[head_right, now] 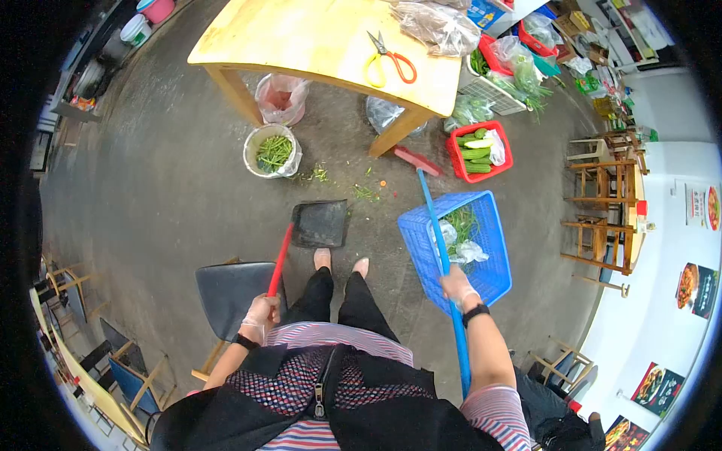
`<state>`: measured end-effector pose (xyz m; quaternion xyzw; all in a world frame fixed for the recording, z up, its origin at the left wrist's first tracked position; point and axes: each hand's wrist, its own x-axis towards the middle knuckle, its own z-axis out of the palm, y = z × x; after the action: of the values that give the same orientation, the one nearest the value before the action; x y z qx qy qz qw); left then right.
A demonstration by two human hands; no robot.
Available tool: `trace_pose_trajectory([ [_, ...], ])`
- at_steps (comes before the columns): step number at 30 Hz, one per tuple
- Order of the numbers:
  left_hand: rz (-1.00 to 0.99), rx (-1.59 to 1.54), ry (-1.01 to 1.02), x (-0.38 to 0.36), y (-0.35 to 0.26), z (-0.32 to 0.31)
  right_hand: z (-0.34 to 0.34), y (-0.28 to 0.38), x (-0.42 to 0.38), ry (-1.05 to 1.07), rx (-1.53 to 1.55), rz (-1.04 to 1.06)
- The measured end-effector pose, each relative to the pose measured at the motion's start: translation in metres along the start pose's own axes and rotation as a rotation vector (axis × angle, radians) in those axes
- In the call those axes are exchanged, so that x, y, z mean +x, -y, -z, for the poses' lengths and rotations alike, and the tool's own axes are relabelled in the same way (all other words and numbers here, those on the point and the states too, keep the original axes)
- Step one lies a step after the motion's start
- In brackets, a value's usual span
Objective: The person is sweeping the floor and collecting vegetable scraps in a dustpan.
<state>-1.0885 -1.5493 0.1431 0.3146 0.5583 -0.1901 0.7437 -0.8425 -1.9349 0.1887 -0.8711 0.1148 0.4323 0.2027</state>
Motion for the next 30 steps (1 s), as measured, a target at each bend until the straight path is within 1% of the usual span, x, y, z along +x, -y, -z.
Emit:
trace_pose_trajectory([
  [1, -0.003, -0.012, 0.013, 0.000, -0.003, -0.004, 0.000, 0.009, 0.018, -0.044, -0.039, 0.014],
  [4, 0.008, -0.022, -0.018, -0.003, -0.008, -0.010, -0.001, 0.028, 0.061, -0.003, -0.118, 0.027],
  [6, -0.002, -0.044, -0.048, -0.010, -0.008, -0.016, -0.005, 0.032, 0.079, 0.041, -0.147, 0.055],
  [7, -0.006, -0.056, -0.051, -0.006, -0.006, -0.016, -0.004, 0.046, 0.078, 0.043, -0.156, 0.063],
  [9, 0.017, -0.063, -0.009, -0.003, 0.001, -0.011, -0.006, 0.061, 0.066, 0.046, -0.330, -0.063],
  [10, 0.020, -0.067, -0.011, -0.004, 0.002, -0.012, -0.007, 0.042, 0.073, 0.049, -0.333, -0.063],
  [12, 0.005, -0.061, -0.079, -0.002, 0.001, -0.017, -0.003, -0.007, 0.091, -0.232, -0.632, 0.113],
  [13, -0.003, -0.069, -0.080, -0.001, 0.000, -0.019, 0.024, 0.016, 0.065, -0.111, -0.684, 0.041],
  [14, -0.006, -0.086, -0.064, 0.000, -0.002, -0.018, 0.042, 0.023, 0.055, -0.104, -0.763, 0.033],
  [15, 0.001, -0.098, -0.050, -0.002, -0.001, -0.018, 0.055, 0.006, 0.067, -0.144, -0.842, -0.019],
  [17, -0.004, -0.096, -0.051, -0.010, -0.003, -0.020, 0.083, 0.015, 0.046, -0.196, -0.971, -0.002],
  [18, -0.012, -0.093, -0.046, -0.012, -0.004, -0.022, 0.098, 0.014, 0.039, -0.180, -1.013, 0.025],
  [19, -0.017, -0.100, -0.042, -0.010, -0.003, -0.024, 0.110, 0.022, 0.029, -0.168, -1.019, -0.005],
  [21, -0.022, -0.091, -0.074, -0.008, 0.001, -0.023, 0.120, 0.016, 0.024, -0.114, -0.997, -0.091],
  [23, -0.038, -0.100, -0.080, -0.007, 0.001, -0.028, 0.111, -0.011, 0.041, -0.141, -0.891, -0.054],
  [24, -0.049, -0.094, -0.093, -0.007, 0.001, -0.030, 0.101, -0.002, 0.036, -0.123, -0.795, -0.017],
  [25, -0.048, -0.090, -0.094, -0.007, 0.002, -0.031, 0.088, -0.007, 0.054, -0.077, -0.742, -0.005],
  [26, -0.046, -0.097, -0.090, -0.006, 0.001, -0.033, 0.069, -0.021, 0.079, -0.090, -0.514, -0.037],
  [27, -0.041, -0.102, -0.087, -0.005, 0.000, -0.035, 0.052, -0.017, 0.082, -0.092, -0.678, 0.120],
  [28, -0.038, -0.094, -0.088, -0.004, 0.000, -0.035, 0.026, -0.090, 0.155, -0.104, -0.857, 0.307],
  [29, -0.025, -0.110, -0.082, -0.001, 0.001, -0.034, 0.011, -0.016, 0.097, -0.064, -0.622, 0.022],
  [30, -0.008, -0.127, -0.077, -0.001, 0.002, -0.034, -0.044, -0.101, 0.174, -0.072, -0.811, 0.150],
])
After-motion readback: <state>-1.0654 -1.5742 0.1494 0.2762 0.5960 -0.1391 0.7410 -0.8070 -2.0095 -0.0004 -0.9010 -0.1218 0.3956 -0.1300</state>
